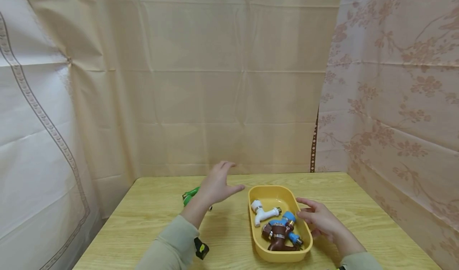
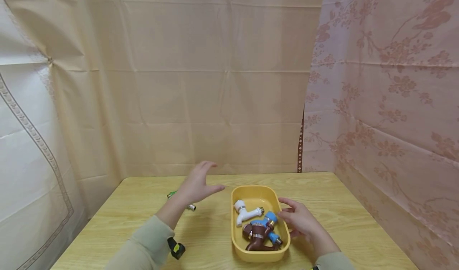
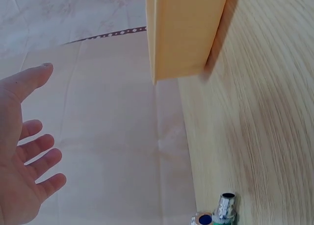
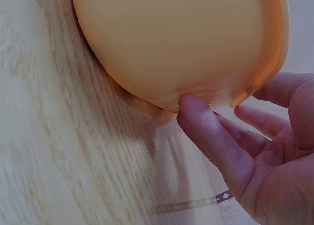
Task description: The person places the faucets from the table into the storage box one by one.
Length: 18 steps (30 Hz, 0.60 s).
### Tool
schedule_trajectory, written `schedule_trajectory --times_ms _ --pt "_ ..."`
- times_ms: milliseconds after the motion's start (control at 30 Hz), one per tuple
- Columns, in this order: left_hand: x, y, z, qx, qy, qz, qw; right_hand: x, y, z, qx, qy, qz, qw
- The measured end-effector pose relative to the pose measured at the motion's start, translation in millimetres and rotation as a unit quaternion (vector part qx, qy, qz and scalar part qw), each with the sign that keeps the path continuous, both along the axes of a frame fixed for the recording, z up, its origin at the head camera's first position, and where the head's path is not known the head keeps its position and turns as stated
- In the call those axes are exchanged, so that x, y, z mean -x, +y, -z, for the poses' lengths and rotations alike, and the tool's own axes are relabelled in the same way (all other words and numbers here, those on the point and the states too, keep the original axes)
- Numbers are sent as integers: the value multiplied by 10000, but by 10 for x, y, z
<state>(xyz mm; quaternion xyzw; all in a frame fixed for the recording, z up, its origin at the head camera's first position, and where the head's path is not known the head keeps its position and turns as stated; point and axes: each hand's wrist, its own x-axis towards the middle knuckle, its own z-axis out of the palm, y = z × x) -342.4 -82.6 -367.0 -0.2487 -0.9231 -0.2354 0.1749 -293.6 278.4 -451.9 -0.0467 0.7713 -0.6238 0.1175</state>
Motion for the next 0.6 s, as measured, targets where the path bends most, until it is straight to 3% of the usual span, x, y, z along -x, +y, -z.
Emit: schedule_trajectory --times_ms 600 --pt "60 -343 57 -420 -140 -466 9979 -14 -8 -12 44 -17 48 10000"
